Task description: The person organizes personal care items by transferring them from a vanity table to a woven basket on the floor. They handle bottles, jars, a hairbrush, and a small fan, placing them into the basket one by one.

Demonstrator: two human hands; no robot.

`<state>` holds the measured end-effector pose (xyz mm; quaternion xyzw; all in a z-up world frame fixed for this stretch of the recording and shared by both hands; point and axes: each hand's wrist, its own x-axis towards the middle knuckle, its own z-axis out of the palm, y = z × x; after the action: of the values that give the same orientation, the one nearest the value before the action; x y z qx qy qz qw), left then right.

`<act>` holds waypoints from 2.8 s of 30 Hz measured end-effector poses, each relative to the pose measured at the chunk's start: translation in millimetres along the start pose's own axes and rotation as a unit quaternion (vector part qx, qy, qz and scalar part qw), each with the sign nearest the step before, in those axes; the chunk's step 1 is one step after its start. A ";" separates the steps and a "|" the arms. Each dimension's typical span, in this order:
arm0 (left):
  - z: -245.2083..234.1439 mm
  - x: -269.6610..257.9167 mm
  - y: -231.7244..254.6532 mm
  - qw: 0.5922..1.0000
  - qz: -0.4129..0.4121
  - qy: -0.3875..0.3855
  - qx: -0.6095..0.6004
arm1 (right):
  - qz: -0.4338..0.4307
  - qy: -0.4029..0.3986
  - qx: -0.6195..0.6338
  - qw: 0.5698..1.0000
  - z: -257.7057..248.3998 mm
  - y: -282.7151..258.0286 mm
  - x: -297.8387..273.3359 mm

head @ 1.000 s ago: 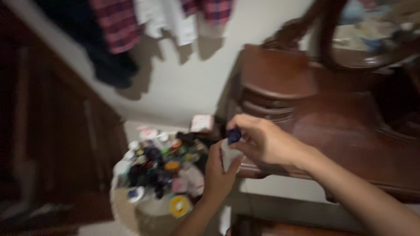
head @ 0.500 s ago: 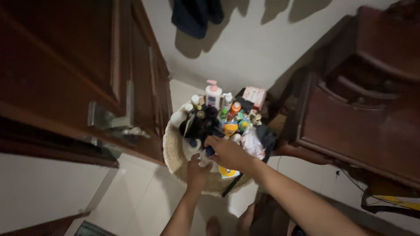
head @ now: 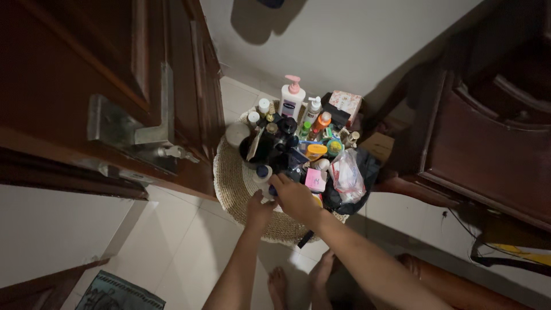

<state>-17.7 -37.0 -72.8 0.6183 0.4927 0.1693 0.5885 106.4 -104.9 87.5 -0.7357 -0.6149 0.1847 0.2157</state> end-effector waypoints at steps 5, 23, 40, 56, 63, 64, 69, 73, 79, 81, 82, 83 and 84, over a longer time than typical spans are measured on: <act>-4.0 -0.5 -13.7 0.997 -0.026 -0.021 -0.067 | -0.018 0.005 0.013 1.000 -5.0 -2.2 -2.4; -31.3 -61.8 94.7 0.995 -0.015 -0.007 0.098 | -0.004 -0.008 0.034 0.999 -60.7 -13.4 -7.3; 144.1 -93.8 404.2 0.897 0.415 0.051 0.141 | 0.091 0.242 0.186 0.948 -327.9 56.4 -97.6; 578.5 -179.9 597.9 0.841 0.461 -0.282 0.020 | 0.317 0.440 -0.053 0.838 -609.9 339.1 -378.3; 730.2 -221.3 625.2 0.825 0.446 -0.342 0.062 | 0.385 0.435 -0.201 0.789 -690.8 445.5 -494.4; 746.9 -226.3 627.5 0.821 0.445 -0.351 0.070 | 0.388 0.435 -0.213 0.784 -699.7 459.2 -508.4; 819.9 -247.4 636.8 0.813 0.426 -0.381 0.115 | 0.424 0.428 -0.270 0.751 -723.2 511.7 -560.1; 873.8 -259.3 637.1 0.797 0.460 -0.373 0.114 | 0.414 0.430 -0.293 0.747 -726.7 537.6 -575.2; 942.3 -266.0 639.5 0.791 0.494 -0.328 0.151 | 0.402 0.418 -0.326 0.747 -721.0 561.3 -581.7; 956.1 -265.0 642.1 0.792 0.488 -0.330 0.157 | 0.412 0.418 -0.326 0.741 -720.1 568.6 -581.6; 960.3 -263.8 642.4 0.794 0.485 -0.330 0.160 | 0.412 0.418 -0.324 0.742 -719.6 571.6 -581.3; 963.6 -263.0 642.2 0.796 0.487 -0.324 0.156 | 0.412 0.417 -0.324 0.742 -720.3 574.4 -581.4; 966.0 -262.0 642.3 0.798 0.489 -0.317 0.152 | 0.412 0.417 -0.324 0.743 -721.2 576.4 -581.8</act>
<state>888.3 -676.2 357.2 0.8774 -0.0698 0.1525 0.4495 867.1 -829.6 382.3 -0.9466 -0.1241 -0.2797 0.1021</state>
